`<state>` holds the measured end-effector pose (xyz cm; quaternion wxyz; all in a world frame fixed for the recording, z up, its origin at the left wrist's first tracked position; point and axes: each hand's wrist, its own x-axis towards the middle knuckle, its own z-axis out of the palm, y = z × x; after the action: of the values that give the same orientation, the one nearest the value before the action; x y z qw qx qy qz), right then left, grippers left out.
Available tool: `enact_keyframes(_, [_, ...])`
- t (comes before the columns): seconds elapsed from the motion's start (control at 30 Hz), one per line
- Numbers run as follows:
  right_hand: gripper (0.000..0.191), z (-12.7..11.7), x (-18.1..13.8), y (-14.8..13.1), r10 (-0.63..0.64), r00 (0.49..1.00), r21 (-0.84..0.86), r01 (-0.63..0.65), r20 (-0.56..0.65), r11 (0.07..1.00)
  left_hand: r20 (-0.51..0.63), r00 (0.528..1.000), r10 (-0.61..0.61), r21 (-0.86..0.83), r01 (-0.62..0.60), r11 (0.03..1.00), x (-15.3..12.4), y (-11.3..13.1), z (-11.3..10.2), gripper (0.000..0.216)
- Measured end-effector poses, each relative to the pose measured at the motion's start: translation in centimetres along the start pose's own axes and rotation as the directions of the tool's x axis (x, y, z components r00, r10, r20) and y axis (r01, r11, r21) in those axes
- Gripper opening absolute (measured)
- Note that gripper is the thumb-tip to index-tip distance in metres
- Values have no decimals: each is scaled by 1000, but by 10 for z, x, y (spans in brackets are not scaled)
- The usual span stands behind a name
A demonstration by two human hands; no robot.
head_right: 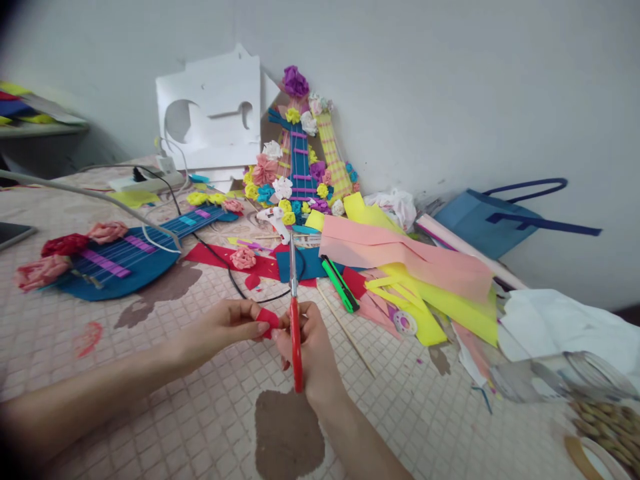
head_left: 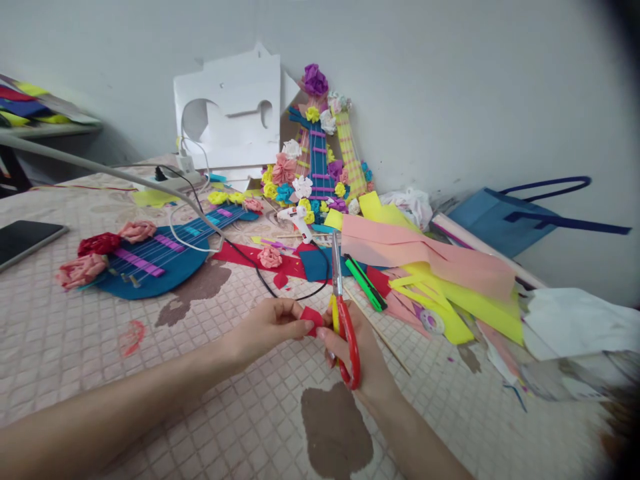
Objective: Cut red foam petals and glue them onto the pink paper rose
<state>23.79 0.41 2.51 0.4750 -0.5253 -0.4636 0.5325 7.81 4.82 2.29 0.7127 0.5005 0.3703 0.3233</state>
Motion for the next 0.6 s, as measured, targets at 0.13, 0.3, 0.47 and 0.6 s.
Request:
enact_keyframes(0.13, [32,0,-2,1,-16,999,72,14,35,997,-82,994,70,-92,-78,993,0,4,-1,18])
enact_keyframes(0.3, [32,2,-6,3,-2,984,105,-18,181,994,-194,973,124,-214,-166,963,2,11,-8,23])
enact_keyframes(0.47, [37,3,-8,11,47,971,-13,-45,234,999,-300,940,165,-337,-266,903,5,16,-16,24])
enact_keyframes(0.6, [41,4,-8,15,40,966,-45,-30,255,999,-300,933,199,-340,-299,892,4,20,-18,26])
